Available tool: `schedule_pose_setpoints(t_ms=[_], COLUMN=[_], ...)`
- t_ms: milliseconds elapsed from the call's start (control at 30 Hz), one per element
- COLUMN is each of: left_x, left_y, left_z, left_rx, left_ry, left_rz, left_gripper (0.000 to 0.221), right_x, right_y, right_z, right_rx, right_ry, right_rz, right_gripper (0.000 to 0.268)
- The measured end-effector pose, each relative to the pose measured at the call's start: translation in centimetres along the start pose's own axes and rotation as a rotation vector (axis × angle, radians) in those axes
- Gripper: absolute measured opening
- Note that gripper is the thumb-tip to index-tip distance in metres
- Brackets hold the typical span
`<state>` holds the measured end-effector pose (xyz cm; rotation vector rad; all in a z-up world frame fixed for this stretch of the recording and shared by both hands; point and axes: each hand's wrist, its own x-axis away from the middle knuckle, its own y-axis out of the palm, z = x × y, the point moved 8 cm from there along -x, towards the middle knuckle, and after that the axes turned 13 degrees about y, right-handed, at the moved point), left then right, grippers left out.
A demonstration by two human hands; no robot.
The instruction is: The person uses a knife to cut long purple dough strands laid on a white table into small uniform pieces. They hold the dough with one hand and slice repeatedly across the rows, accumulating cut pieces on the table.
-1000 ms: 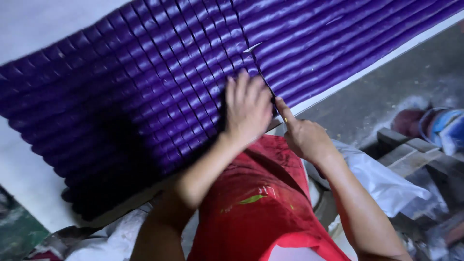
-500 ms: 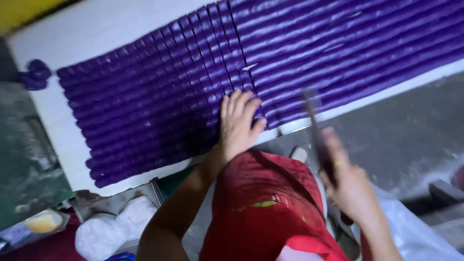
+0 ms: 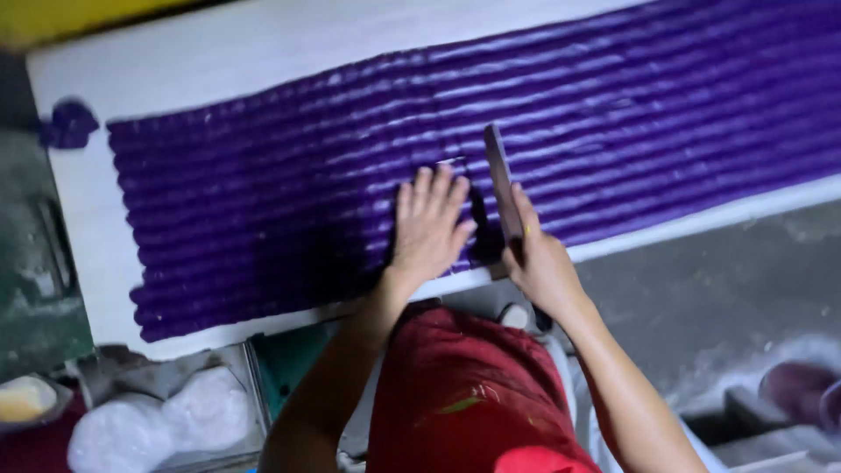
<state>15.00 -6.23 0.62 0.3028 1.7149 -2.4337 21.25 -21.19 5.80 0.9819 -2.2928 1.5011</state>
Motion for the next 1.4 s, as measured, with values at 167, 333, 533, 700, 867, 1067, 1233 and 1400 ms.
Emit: schedule_pose_setpoints(t_ms=[167,333,533,700,867,1067,1233,1400], left_x=[0.6,-0.9,-5.1,-11.2,-17.0,-17.3,-17.5,-17.4], left_y=[1.2,-1.9,-2.2,-0.8,0.5,1.4,1.0,1.7], left_z=[-1.3,-6.1,-14.0,-18.1,-19.7,-20.3,-20.0,-20.2], left_rx=[0.105,0.148,0.044,0.03,0.127,0.061,0.04,0.058], left_ry=[-0.018,-0.061,-0.056,0.038,-0.003,0.01,0.034,0.003], left_rz=[0.029,0.155,0.306,0.411,0.156,0.15,0.184,0.159], left_gripper=[0.067,0.054,0.046,0.048,0.048,0.039,0.041,0.034], right_x=[-7.9,-14.4,-17.3,-17.7,-18.7,-20.8,-18.8,-15.7], right_y=[-0.3,-0.1,1.1,1.2,1.0,-0.7,-1.4,2.2], right_z=[-6.3,-9.1,-10.1,-10.7,-11.7,-15.7,-15.9,-9.0], right_rx=[0.106,0.087,0.132,0.174,0.187,0.276,0.266,0.381], right_ry=[-0.035,-0.019,0.011,0.056,0.031,0.102,0.157,0.123], right_rz=[0.089,0.138,0.093,0.072,0.068,-0.04,-0.086,-0.146], right_gripper=[0.092,0.082,0.082,0.082,0.091,0.092,0.093,0.096])
